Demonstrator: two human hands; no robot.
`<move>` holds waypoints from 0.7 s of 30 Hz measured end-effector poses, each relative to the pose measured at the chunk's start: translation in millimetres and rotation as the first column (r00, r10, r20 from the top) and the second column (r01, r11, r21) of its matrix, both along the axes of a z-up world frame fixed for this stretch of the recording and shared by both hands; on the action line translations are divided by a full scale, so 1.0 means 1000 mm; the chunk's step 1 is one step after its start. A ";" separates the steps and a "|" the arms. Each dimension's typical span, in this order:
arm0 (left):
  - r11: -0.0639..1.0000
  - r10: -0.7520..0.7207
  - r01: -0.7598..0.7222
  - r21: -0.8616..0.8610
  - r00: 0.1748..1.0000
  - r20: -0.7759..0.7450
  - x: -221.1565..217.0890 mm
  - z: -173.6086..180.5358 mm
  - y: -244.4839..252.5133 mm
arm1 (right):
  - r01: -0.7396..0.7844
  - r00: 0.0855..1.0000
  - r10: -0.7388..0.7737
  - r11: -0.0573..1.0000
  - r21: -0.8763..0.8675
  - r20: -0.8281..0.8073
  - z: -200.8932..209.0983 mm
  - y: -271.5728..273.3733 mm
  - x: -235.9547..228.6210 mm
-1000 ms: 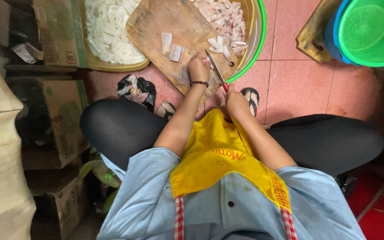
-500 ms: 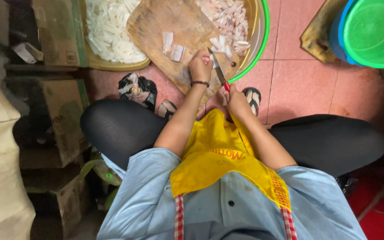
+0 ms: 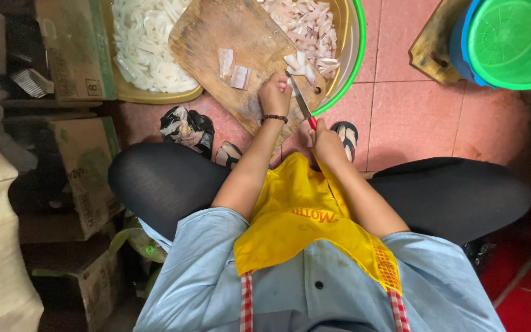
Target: The person is cutting a piece of meat into smaller strips using a knife on a wooden cutting board.
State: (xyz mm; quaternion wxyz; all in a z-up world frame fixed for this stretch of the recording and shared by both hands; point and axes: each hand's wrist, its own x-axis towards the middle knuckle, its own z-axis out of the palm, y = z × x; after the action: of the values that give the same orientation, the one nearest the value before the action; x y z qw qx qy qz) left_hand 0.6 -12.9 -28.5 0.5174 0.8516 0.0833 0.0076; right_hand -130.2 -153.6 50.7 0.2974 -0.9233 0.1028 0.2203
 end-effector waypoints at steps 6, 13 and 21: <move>1.000 0.009 -0.010 0.017 0.999 0.040 0.002 -0.002 -0.003 | 0.022 0.999 -0.025 0.996 -0.085 -0.027 0.025 0.010 0.002; 0.999 -0.007 0.006 0.043 1.000 0.030 0.001 -0.015 -0.005 | 0.025 1.000 -0.026 0.998 -0.062 -0.015 0.025 0.006 0.004; 0.999 -0.012 0.011 0.039 1.000 0.029 0.001 -0.007 -0.006 | 0.010 1.000 -0.010 0.999 -0.051 0.012 0.017 0.010 0.013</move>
State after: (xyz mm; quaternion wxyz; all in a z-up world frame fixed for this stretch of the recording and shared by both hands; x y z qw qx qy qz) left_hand 1.9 -18.7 -35.9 0.5019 0.8618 0.0707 0.0187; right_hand -116.8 -143.6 67.3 0.2754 -0.9314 0.1113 0.2106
